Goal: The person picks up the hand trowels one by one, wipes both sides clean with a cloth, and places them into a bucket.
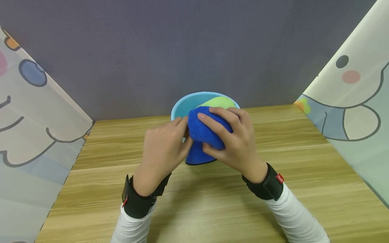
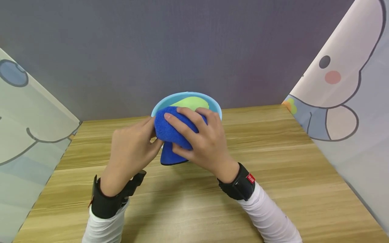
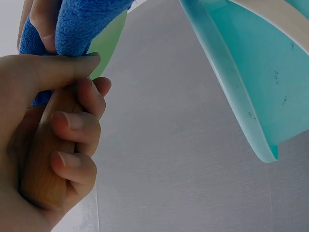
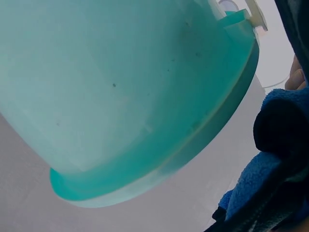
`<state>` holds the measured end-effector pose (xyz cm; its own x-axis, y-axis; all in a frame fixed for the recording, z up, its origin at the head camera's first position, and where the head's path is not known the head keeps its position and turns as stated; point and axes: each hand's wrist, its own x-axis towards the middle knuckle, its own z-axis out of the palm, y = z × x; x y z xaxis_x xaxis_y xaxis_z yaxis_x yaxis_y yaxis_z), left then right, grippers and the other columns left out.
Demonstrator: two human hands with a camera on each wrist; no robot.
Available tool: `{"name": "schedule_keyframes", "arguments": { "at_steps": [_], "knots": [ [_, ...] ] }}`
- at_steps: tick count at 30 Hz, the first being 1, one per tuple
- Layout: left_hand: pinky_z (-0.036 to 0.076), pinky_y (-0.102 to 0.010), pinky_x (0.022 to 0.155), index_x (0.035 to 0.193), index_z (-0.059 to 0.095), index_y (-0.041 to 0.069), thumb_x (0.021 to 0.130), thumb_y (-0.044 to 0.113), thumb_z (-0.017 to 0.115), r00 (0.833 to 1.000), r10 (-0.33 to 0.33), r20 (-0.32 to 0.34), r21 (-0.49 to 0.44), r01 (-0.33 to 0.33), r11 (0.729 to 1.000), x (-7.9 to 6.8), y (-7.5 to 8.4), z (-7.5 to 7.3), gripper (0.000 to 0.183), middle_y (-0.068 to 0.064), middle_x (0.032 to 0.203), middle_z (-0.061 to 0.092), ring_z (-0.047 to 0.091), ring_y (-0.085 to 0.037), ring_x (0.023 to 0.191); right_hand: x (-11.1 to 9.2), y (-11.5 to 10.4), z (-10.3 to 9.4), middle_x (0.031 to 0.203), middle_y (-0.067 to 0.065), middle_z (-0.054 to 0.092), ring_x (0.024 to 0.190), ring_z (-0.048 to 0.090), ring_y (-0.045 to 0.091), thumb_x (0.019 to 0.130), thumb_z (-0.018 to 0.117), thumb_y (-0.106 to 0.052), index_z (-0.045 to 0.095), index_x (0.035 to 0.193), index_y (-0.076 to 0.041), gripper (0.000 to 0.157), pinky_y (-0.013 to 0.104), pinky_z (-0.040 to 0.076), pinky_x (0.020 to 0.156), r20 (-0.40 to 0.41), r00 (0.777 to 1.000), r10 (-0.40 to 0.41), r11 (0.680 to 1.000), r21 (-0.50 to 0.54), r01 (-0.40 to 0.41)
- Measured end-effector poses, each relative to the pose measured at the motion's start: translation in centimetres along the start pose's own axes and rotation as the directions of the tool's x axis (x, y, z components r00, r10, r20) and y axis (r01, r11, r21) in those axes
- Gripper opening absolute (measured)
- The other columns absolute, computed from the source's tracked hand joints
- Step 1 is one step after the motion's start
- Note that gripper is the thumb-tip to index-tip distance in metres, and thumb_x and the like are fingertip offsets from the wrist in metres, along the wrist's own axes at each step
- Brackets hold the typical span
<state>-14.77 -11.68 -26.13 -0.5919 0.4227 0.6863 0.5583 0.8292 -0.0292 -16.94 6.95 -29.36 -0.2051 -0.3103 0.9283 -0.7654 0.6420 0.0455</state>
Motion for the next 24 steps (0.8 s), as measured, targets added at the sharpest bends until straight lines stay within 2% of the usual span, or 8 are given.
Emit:
{"name": "schedule_keyframes", "arguments": {
  "at_steps": [24],
  "knots": [
    [0.034,-0.027,0.034,0.067,0.055,0.010,0.082,0.018,0.070,1.000,-0.020,-0.002,-0.015,0.020,1.000,0.00,-0.25,-0.13,0.023,-0.001,0.054,0.057,0.046,-0.010,0.042,0.13,-0.11,0.36,0.116,0.018,0.061,0.098,0.051,0.039,0.067,0.073,-0.026,0.065,0.116,-0.013,0.051,0.057,0.046,0.079,0.007,1.000,0.016,1.000,0.021,-0.016]
  ]
}}
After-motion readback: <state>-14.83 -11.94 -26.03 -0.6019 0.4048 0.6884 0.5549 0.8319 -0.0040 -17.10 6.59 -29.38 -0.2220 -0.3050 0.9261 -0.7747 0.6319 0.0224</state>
